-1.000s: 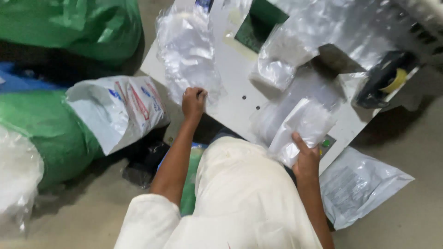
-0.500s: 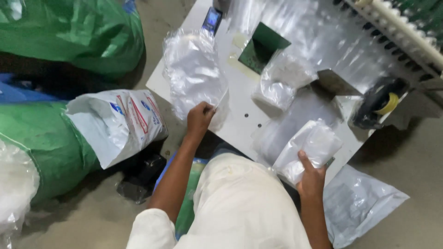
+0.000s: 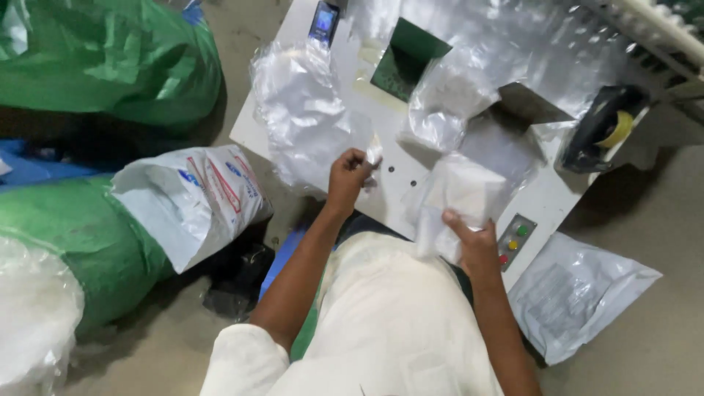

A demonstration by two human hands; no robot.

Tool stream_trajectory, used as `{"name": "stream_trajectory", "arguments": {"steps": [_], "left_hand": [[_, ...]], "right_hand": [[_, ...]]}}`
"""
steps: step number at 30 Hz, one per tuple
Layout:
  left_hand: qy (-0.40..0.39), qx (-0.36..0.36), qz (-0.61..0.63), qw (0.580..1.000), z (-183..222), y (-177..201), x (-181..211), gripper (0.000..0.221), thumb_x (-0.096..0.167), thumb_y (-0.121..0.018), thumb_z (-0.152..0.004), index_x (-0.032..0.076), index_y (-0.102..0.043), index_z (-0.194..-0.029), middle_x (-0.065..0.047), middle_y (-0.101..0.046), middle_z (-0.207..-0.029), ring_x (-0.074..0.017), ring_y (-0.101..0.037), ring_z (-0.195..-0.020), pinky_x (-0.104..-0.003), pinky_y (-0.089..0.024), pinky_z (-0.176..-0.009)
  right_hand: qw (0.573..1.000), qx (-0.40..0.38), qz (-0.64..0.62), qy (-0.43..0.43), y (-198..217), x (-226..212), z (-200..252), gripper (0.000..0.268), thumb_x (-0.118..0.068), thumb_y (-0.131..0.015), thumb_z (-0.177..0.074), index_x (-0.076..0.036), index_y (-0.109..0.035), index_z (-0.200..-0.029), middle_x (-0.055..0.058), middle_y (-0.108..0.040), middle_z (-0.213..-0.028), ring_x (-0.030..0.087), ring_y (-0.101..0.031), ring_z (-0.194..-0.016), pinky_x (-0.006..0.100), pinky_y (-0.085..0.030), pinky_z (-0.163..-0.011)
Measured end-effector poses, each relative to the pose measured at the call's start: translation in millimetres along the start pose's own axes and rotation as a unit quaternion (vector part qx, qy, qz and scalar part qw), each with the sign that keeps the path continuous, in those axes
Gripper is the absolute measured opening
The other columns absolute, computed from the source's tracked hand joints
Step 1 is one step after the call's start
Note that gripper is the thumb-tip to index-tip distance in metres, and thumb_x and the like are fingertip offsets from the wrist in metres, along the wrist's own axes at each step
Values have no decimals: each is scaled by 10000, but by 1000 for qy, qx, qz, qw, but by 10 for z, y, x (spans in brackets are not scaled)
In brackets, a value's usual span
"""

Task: Collecting, folding, and stacking plastic bags as they are produced by a machine

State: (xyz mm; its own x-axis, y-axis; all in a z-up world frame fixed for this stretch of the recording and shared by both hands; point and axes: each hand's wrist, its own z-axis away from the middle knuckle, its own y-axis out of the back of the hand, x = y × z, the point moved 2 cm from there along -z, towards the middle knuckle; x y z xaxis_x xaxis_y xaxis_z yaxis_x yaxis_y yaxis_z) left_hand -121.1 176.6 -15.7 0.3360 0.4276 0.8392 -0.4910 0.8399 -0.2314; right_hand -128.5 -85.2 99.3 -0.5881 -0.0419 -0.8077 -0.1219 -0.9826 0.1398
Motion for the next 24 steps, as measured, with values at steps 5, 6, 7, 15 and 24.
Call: {"name": "stream_trajectory", "arguments": {"steps": [5, 6, 7, 15, 24], "left_hand": [[149, -212, -67, 964, 7, -665, -1046, 128, 126, -739, -903, 2, -716, -879, -119, -647, -662, -218, -644, -493, -359, -566, -438], [152, -213, -68, 963, 163, -704, -707, 128, 126, -739, -903, 2, -716, -879, -119, -647, -662, -218, -644, -493, -359, -566, -438], [226, -167, 49, 959, 327, -736, -374, 291, 321, -704, -944, 38, -643, -918, -58, -591, -682, -161, -616, -546, -326, -575, -519], [154, -155, -73, 973, 288, -990, 110, 369, 410, -696, -1010, 41, -696, -1019, -22, -525, -640, -116, -516, -487, -262, -464, -399], [-510, -215, -504, 663, 749, -1075, -102, 148, 316, -721, -939, 215, -679, -1039, -9, -639, -687, -208, -618, -537, -327, -525, -564]], "right_hand": [[999, -28, -10, -16, -249, 121, -111, 548, -60, -945, -695, -28, -692, -1179, 77, -700, -926, 170, -673, -916, 428, -576, -877], [999, -26, -11, -20, -203, 133, -66, 548, -60, -945, -695, -28, -692, -1179, 77, -700, -926, 170, -673, -916, 428, -576, -877], [999, 3, -43, -21, -148, 136, -11, 532, -84, -933, -728, -29, -674, -1189, 64, -693, -943, 164, -663, -915, 421, -560, -881], [999, 24, -30, 7, -159, -127, 28, 570, -204, -876, -829, -55, -621, -1316, 120, -682, -1110, 193, -601, -1059, 446, -472, -1012], [958, -148, 245, 30, 155, 65, -84, 335, -115, -673, -898, 14, -728, -1202, 239, -752, -1147, 365, -669, -1173, 517, -495, -1012]]}}
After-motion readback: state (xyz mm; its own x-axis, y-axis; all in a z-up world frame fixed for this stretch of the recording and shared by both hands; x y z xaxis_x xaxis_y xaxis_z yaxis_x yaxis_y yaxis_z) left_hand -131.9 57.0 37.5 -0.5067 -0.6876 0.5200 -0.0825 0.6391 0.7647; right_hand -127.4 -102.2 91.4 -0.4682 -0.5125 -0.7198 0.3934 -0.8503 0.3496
